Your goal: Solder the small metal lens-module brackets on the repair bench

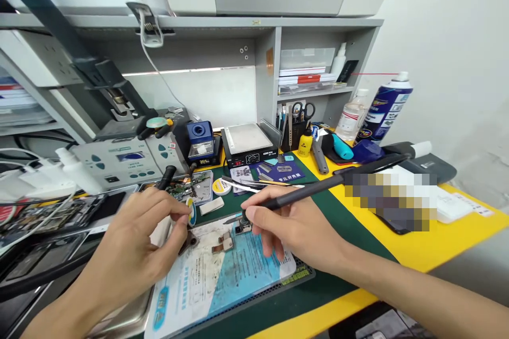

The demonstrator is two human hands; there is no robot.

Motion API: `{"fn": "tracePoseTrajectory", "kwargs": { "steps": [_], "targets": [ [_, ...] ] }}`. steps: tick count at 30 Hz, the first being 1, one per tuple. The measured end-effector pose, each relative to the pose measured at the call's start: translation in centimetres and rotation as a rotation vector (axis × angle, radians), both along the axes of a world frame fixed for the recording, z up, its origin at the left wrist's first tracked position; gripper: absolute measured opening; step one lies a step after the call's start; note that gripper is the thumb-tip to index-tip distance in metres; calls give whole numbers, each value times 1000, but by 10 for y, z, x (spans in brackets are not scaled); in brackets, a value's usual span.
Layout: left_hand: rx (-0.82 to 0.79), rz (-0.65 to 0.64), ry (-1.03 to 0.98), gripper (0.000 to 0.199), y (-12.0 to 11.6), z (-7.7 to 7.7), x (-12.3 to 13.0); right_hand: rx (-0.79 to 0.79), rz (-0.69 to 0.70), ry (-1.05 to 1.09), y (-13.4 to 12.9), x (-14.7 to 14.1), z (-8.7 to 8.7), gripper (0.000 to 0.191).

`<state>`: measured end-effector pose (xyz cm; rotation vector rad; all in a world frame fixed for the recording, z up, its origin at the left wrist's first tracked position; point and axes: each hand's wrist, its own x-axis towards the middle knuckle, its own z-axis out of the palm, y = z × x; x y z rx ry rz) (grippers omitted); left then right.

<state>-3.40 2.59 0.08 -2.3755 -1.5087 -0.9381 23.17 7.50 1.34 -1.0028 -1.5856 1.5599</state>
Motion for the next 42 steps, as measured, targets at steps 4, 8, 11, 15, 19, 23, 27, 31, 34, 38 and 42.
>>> {"fn": "tracePoseTrajectory", "kwargs": {
  "steps": [4,8,11,15,19,23,27,31,34,38,42],
  "targets": [
    [-49,-52,7,14,-1,0,-2,133,-52,-137,-1,-13,5,14],
    [-83,-96,-17,15,-2,-3,-3,154,-93,-208,0,-26,2,8],
    [-90,-105,-44,17,-3,-5,1,172,-143,-215,0,-30,-3,6],
    [-73,-129,-20,15,-4,-7,5,216,-177,-199,-1,-30,-7,3],
    [-46,-147,3,16,-2,-6,6,272,-181,-217,0,-29,-8,3],
    [-31,-149,13,19,-1,-6,6,296,-180,-228,0,-29,-10,7],
    [-22,-142,27,22,-1,-7,7,310,-186,-245,-1,-30,-10,10],
    [-23,-134,28,22,0,-7,6,320,-183,-259,-1,-30,-11,11],
    [-25,-134,49,20,1,-8,6,338,-177,-256,0,-31,-11,12],
    [-11,-127,60,20,1,-9,6,334,-183,-248,0,-31,-10,11],
    [-9,-125,60,19,0,-8,6,318,-180,-246,-1,-31,-9,10]
  ]
}}
